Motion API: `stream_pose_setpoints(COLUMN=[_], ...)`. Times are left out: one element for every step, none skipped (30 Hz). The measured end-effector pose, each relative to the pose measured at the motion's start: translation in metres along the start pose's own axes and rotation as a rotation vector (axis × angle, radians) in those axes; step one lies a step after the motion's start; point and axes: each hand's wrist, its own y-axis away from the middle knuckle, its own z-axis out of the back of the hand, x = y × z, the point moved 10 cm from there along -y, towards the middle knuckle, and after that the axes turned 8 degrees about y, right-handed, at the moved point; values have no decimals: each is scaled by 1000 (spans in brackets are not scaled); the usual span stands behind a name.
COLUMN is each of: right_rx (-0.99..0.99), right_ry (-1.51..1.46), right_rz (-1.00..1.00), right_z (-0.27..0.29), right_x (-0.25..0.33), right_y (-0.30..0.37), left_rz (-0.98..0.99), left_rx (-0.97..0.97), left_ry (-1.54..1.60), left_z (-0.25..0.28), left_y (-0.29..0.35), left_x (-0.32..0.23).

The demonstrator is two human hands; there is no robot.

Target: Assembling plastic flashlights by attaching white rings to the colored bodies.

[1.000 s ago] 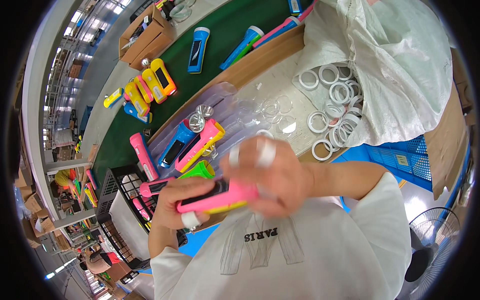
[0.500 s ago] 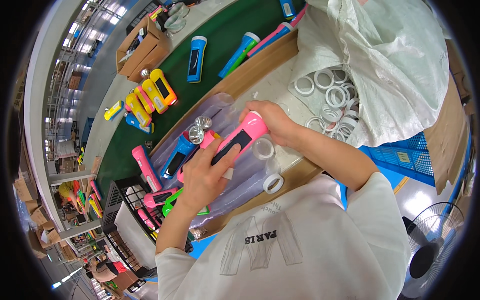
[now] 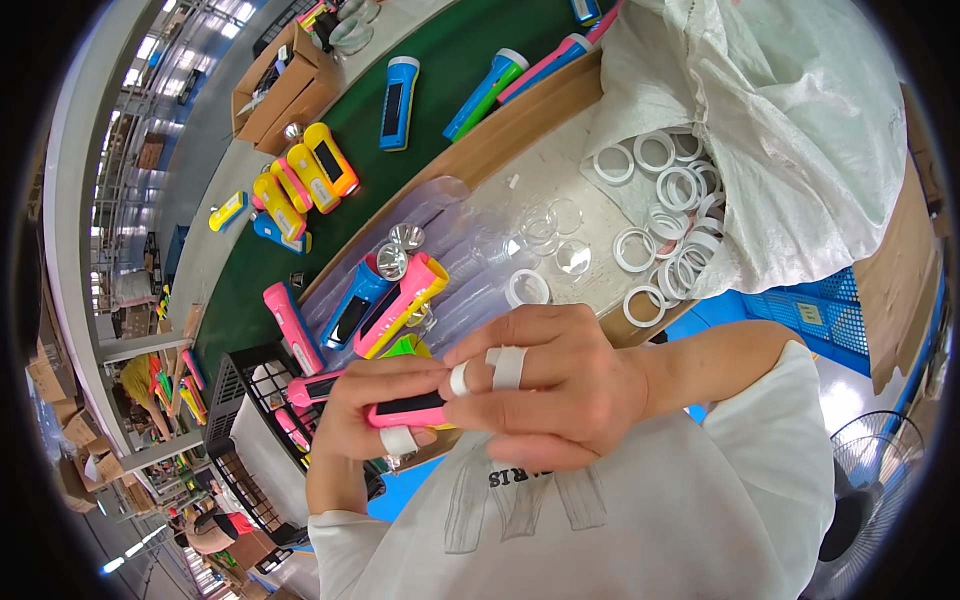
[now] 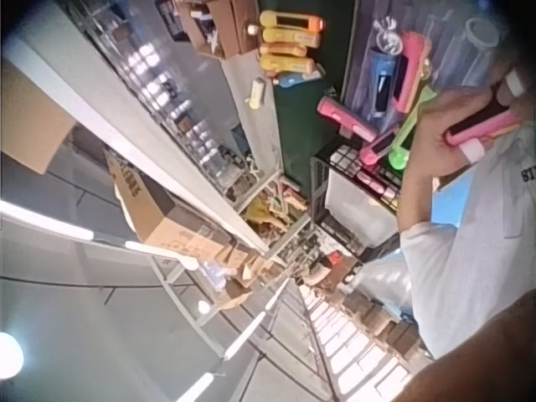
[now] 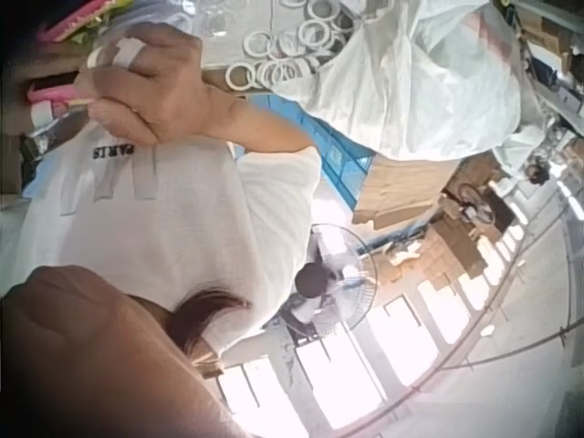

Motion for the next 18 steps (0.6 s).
stream_pose_setpoints(right_rx=[-31, -89, -64, -29, -77, -106, -144, -180, -231, -198, -79, 36, -42, -117, -208, -281, -280, -250], right_ry=[-11, -451, -798, -1154, -1070, -976, -995, -1051, -1096, -1034, -714, -399, -365, -563, -754, -937, -937, -964], right_rz=[-84, -538, -1038, -1527, -1513, -1483, -1463, -1366, -1254, -1052, -769, -491, -479, -802, -1131, -1333, -1329, -1415], right_z=[-1, -9, -32, -70, -81, -80, -77, -72, -63, -55, -39, -30, -26, -38, -50, -63, -61, -61], right_x=[-8, -65, -127, -152, -168, -188, -171, -162, -159, -145, -129, -102, -102, -136, -164, -178, -175, -175], right_y=[2, 9, 33, 74, 93, 101, 93, 80, 67, 55, 41, 35, 43, 67, 96, 108, 103, 103], left_rz=[-68, -136, -121, -125, -146, -203, -230, -257, -205, -124, -43, 45, 4, -37, -137, -134, -131, -217], left_rx=[-39, -77, -95, -45, 12, 19, -18, -55, -161, -259, -349, -300, -294, -288, -224, -172, -117, -128], left_ry=[-239, -478, -904, -1116, -1333, -1320, -1296, -1271, -1094, -765, -433, -218, -353, -489, -946, -1129, -1310, -1357], left_z=[3, 4, -8, -26, -33, -24, -18, -15, -5, 7, 19, 17, 11, 4, -12, -21, -28, -25], left_y=[-3, -8, -21, -24, -27, -27, -18, -12, -4, 1, 5, 10, 7, 0, -16, -24, -30, -30], left_x=[-11, -23, -30, -22, -8, 3, 9, 14, 17, 20, 28, 37, 30, 24, 7, 11, 17, 23])
